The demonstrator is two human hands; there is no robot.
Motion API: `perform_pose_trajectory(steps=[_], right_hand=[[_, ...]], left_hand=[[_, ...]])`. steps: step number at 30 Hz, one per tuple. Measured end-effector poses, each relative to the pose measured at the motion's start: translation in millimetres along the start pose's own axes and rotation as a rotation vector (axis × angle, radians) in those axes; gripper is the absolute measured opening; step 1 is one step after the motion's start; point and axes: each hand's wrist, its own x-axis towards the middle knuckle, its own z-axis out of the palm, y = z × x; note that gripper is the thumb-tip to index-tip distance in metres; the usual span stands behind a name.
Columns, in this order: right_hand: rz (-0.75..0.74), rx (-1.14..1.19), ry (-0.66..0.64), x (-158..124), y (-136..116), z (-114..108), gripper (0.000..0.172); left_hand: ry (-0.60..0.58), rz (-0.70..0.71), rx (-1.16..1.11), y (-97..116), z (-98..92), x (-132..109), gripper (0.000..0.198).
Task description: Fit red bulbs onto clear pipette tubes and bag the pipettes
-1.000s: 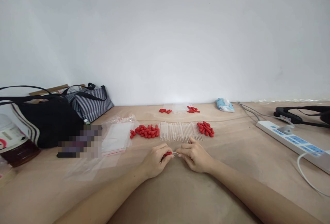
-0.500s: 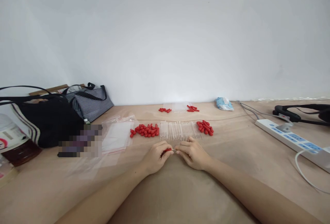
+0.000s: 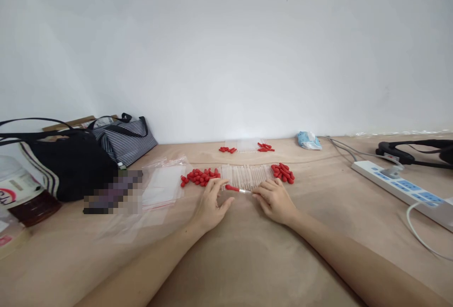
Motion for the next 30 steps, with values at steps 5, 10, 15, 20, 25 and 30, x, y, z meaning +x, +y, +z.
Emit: perform_pose_trajectory(steps=[5, 10, 15, 20, 25, 30], right_hand=[[0.358, -0.06, 0.193, 0, 31, -2, 0.023], [0.648, -0.073, 0.178, -1, 52, -5, 0.026], [0.752, -0.143, 0.093, 2, 49, -7, 0.028], [0.869, -0.227, 0.098, 2, 56, -15, 0.029], [0.99, -0.27, 0.072, -5, 73, -24, 0.028], [1.075, -0.29, -0.029, -8, 82, -27, 0.028]], left_hand=[[-0.028, -0.037, -0.014, -3, 1.4, 0, 0.02], [-0.241, 0.039, 0.014, 4, -2.1, 2, 0.005], [-0.266, 0.034, 0.033, 6, -3.6, 2, 0.008], [-0.277, 0.027, 0.036, 6, -3.5, 3, 0.009], [-0.279, 0.025, 0.024, 5, -3.1, 3, 0.009], [-0.272, 0.04, 0.018, 3, -2.0, 2, 0.009]])
